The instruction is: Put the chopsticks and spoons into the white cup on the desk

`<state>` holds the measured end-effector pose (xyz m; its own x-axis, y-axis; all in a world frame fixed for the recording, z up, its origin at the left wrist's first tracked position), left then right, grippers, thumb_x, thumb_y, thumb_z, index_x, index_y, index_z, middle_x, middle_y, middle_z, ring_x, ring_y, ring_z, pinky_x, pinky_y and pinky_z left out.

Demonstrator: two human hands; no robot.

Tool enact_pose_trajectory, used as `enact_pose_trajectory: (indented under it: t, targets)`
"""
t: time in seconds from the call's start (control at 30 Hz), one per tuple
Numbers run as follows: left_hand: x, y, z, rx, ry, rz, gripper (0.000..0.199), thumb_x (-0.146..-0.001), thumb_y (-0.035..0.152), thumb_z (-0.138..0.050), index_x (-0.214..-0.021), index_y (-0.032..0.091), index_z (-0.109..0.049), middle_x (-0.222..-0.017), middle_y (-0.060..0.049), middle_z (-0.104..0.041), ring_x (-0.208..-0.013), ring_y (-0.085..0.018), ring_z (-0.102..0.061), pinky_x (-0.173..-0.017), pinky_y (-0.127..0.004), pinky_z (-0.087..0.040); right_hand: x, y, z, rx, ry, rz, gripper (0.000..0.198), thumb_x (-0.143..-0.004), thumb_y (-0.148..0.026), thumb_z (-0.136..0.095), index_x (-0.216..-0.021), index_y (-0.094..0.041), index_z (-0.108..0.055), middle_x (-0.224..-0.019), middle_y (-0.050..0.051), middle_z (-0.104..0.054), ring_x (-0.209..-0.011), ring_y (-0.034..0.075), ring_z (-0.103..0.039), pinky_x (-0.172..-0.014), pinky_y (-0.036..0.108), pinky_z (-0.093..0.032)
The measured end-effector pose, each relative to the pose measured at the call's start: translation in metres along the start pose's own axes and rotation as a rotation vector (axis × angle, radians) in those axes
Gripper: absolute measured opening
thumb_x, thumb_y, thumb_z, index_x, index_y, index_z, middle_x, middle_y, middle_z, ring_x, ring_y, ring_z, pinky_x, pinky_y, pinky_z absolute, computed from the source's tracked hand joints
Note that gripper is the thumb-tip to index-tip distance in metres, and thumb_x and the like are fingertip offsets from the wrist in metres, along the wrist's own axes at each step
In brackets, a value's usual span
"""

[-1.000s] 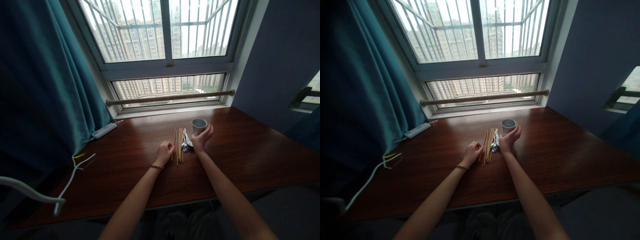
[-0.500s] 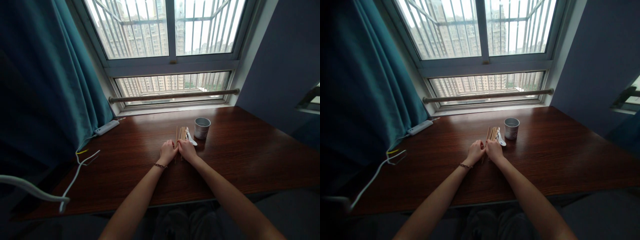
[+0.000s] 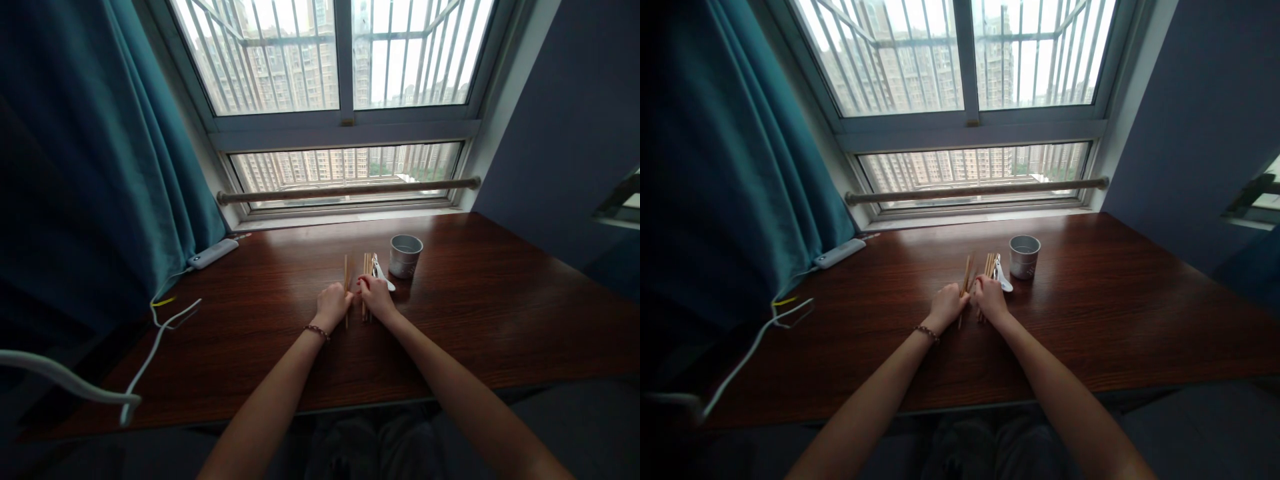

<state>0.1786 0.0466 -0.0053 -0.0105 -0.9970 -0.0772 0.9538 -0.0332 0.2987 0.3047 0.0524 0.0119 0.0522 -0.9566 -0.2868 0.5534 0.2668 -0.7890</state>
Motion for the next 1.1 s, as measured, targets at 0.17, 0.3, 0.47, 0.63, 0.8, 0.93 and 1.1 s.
enact_pose_trajectory:
  t: [0.17,0.3,0.47,0.63,0.8,0.93,1.1]
  targets:
    - [0.011,0.036,0.014,0.313,0.061,-0.299,0.024,-0.082,0.034,-0.047,-0.067,0.016,-0.049,-0.065,-0.002,-0.054,-0.06,-0.012,-0.049,-0.056,-0.024,-0.034,-0.007,0.018,0.012,-0.37,0.028,-0.163,0.029,-0.08,-0.039,-0.057,-0.084,-0.012,-0.064,-0.066,0.004,-0.064,-0.048,0.013,-0.059,-0.039,0.019,-0.04]
    - [0.028,0.063,0.022,0.514,-0.026,-0.502,0.02,-0.082,0.029,-0.046,-0.067,0.016,-0.044,-0.061,0.003,-0.045,-0.056,-0.009,-0.039,-0.054,-0.021,-0.031,-0.014,0.022,0.028,-0.772,0.05,-0.238,0.045,-0.069,-0.054,-0.065,-0.075,-0.009,-0.062,-0.058,0.004,-0.061,-0.032,0.003,-0.036,-0.031,0.016,-0.026]
    - [0.033,0.06,0.035,0.62,-0.022,-0.528,0.029,-0.082,0.044,-0.049,-0.084,0.015,-0.051,-0.066,0.002,-0.048,-0.057,-0.009,-0.04,-0.055,-0.021,-0.032,-0.025,-0.005,0.094,-0.78,0.169,-0.146,0.041,-0.067,-0.052,-0.067,-0.07,-0.011,-0.06,-0.058,0.003,-0.062,-0.035,0.004,-0.04,-0.032,0.015,-0.027]
    - [0.018,0.036,0.041,0.626,0.156,-0.346,0.039,-0.091,0.046,-0.03,-0.088,0.016,-0.054,-0.071,-0.001,-0.053,-0.065,-0.013,-0.049,-0.063,-0.024,-0.036,-0.027,-0.07,0.236,-0.434,0.627,0.173,0.041,-0.085,-0.05,-0.049,-0.077,-0.012,-0.062,-0.066,0.005,-0.064,-0.043,0.006,-0.049,-0.036,0.016,-0.033]
    - [0.016,0.039,0.022,0.426,0.121,-0.281,0.038,-0.09,0.046,-0.033,-0.076,0.018,-0.055,-0.07,-0.002,-0.057,-0.061,-0.014,-0.05,-0.058,-0.024,-0.035,-0.04,-0.075,0.292,-0.277,0.778,0.257,0.039,-0.085,-0.048,-0.051,-0.079,-0.012,-0.065,-0.069,0.006,-0.064,-0.044,0.007,-0.051,-0.038,0.018,-0.037]
    - [0.018,0.044,0.018,0.361,0.103,-0.3,0.035,-0.09,0.042,-0.033,-0.076,0.019,-0.055,-0.072,-0.003,-0.059,-0.063,-0.014,-0.052,-0.058,-0.024,-0.035,-0.067,-0.055,0.273,-0.193,0.612,0.206,0.037,-0.079,-0.046,-0.059,-0.077,-0.011,-0.067,-0.064,0.006,-0.064,-0.045,0.009,-0.052,-0.039,0.019,-0.039]
    - [0.019,0.05,0.017,0.295,0.087,-0.316,0.033,-0.09,0.041,-0.034,-0.077,0.019,-0.055,-0.075,-0.003,-0.06,-0.066,-0.014,-0.054,-0.06,-0.024,-0.035,-0.093,-0.036,0.244,-0.17,0.395,0.146,0.029,-0.078,-0.037,-0.062,-0.078,-0.009,-0.068,-0.067,0.008,-0.067,-0.049,0.01,-0.055,-0.041,0.018,-0.039]
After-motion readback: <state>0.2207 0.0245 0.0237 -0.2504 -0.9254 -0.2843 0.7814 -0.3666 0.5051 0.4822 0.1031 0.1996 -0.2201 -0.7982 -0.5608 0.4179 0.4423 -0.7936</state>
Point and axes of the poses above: each hand's wrist, its own x-axis away from the middle knuckle, its own z-axis out of the back of the hand, y = z × x, the point moved 10 cm from there along -x, towards the middle knuckle
